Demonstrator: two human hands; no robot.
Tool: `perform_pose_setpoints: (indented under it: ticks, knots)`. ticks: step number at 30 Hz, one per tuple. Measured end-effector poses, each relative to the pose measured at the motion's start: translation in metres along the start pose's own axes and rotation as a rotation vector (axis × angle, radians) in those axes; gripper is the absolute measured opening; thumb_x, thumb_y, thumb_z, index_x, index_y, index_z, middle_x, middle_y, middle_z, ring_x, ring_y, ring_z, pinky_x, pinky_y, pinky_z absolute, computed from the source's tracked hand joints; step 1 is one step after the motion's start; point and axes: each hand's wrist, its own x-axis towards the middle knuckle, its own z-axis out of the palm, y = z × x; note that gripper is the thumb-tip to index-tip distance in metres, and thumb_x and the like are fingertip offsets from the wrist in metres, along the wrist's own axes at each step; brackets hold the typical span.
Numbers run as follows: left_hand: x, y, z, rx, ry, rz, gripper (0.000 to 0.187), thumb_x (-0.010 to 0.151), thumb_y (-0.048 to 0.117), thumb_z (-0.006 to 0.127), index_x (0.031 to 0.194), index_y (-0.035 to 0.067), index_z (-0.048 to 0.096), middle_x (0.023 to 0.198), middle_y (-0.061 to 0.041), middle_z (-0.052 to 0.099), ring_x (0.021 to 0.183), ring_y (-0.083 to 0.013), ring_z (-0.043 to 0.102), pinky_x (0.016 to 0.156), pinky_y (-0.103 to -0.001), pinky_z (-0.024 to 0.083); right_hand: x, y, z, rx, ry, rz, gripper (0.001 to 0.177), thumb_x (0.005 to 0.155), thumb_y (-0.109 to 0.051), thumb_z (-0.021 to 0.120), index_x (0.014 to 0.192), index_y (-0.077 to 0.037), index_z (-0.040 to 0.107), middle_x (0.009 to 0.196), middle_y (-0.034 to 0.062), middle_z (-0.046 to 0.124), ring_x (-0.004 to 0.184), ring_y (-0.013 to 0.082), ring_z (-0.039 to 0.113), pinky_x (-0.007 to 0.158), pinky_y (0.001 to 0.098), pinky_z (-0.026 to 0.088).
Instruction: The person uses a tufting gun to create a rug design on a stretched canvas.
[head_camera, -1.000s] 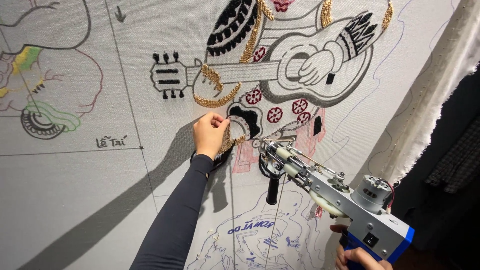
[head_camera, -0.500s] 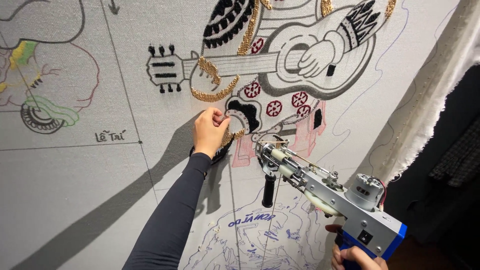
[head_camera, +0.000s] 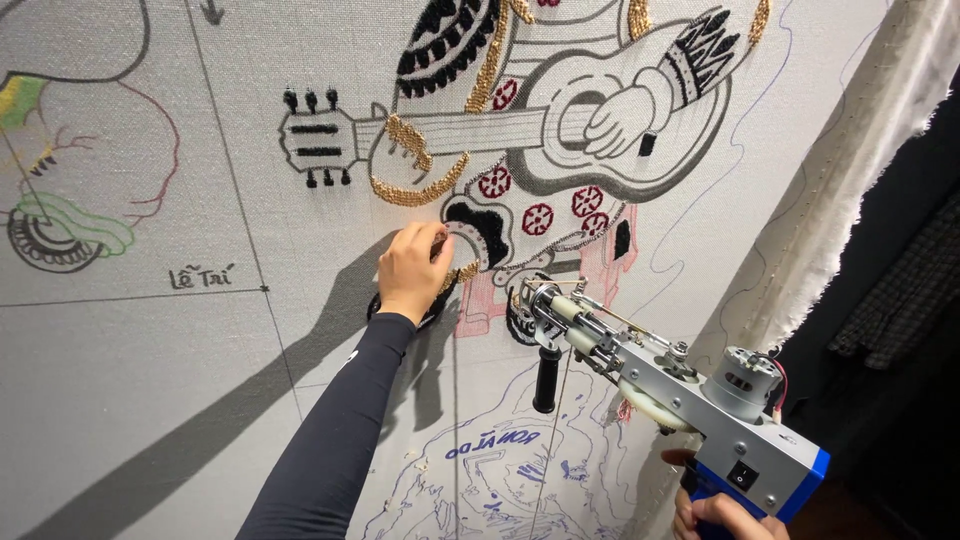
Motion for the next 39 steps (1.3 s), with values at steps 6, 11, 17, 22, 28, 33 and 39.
perform_pose_setpoints:
  ticks: [6, 11, 17, 22, 28, 33, 39]
  knots:
    - [0.011, 0.01, -0.014, -0.059, 0.025, -0.089, 0.015, 0.095, 0.026, 0.071, 0.097, 0.012, 0.076, 0.093, -0.006, 0.073, 0.081, -0.0272, 0.07, 0.071, -0.04, 0.055, -0.017, -0.018, 0.035, 0.001, 0.041, 0.096, 0.066, 0.066, 0.003, 0.049, 0.129, 0.019, 0.052, 0.06, 0.0153, 0.047, 0.05, 0.0231, 0.049, 0.048, 0.037, 0.04]
    - [0.014, 0.005, -0.014, -0.178, 0.004, -0.124, 0.011, 0.092, 0.023, 0.073, 0.095, 0.012, 0.075, 0.09, -0.004, 0.073, 0.077, -0.0216, 0.072, 0.069, -0.035, 0.055, -0.017, -0.014, 0.04, -0.029, 0.074, 0.09, 0.065, 0.064, 0.001, 0.051, 0.127, 0.022, 0.051, 0.058, 0.0168, 0.047, 0.047, 0.0244, 0.047, 0.048, 0.0385, 0.04]
    - [-0.003, 0.004, -0.029, -0.198, -0.031, -0.004, 0.014, 0.092, 0.02, 0.074, 0.103, 0.011, 0.072, 0.095, -0.005, 0.07, 0.078, -0.0207, 0.07, 0.069, -0.034, 0.056, -0.02, -0.024, 0.053, -0.039, 0.066, 0.091, 0.068, 0.061, 0.004, 0.049, 0.126, 0.024, 0.053, 0.058, 0.0196, 0.049, 0.047, 0.0259, 0.047, 0.049, 0.0393, 0.04]
    - [-0.032, -0.007, -0.023, -0.068, -0.019, 0.141, 0.016, 0.09, 0.019, 0.076, 0.102, 0.011, 0.069, 0.098, -0.005, 0.068, 0.089, -0.0259, 0.068, 0.077, -0.038, 0.055, -0.028, -0.03, 0.066, -0.024, 0.099, 0.066, 0.068, 0.062, 0.004, 0.047, 0.127, 0.024, 0.052, 0.059, 0.02, 0.048, 0.047, 0.0251, 0.046, 0.048, 0.0396, 0.039]
    - [-0.039, -0.009, -0.015, 0.001, -0.018, 0.209, 0.018, 0.09, 0.023, 0.075, 0.101, 0.01, 0.07, 0.096, -0.003, 0.067, 0.094, -0.0248, 0.064, 0.085, -0.039, 0.051, -0.002, 0.008, 0.023, 0.04, -0.034, -0.082, 0.071, 0.07, 0.004, 0.055, 0.138, 0.019, 0.043, 0.067, 0.0236, 0.055, 0.051, 0.0275, 0.051, 0.049, 0.0443, 0.044]
    - [-0.038, -0.006, -0.009, 0.069, -0.014, 0.221, 0.01, 0.094, 0.023, 0.071, 0.096, 0.013, 0.07, 0.093, -0.001, 0.066, 0.091, -0.0227, 0.062, 0.084, -0.038, 0.048, -0.023, -0.021, 0.06, -0.027, 0.095, 0.055, 0.068, 0.061, 0.001, 0.051, 0.125, 0.025, 0.053, 0.057, 0.0173, 0.046, 0.046, 0.0252, 0.045, 0.049, 0.0407, 0.04]
    - [-0.036, 0.003, -0.017, 0.13, -0.08, 0.281, 0.009, 0.097, 0.018, 0.066, 0.097, 0.01, 0.062, 0.092, -0.007, 0.058, 0.092, -0.0263, 0.057, 0.082, -0.039, 0.045, -0.017, -0.019, 0.055, -0.05, 0.054, 0.08, 0.068, 0.059, 0.0, 0.051, 0.121, 0.028, 0.054, 0.056, 0.0167, 0.045, 0.045, 0.0264, 0.045, 0.049, 0.0404, 0.04]
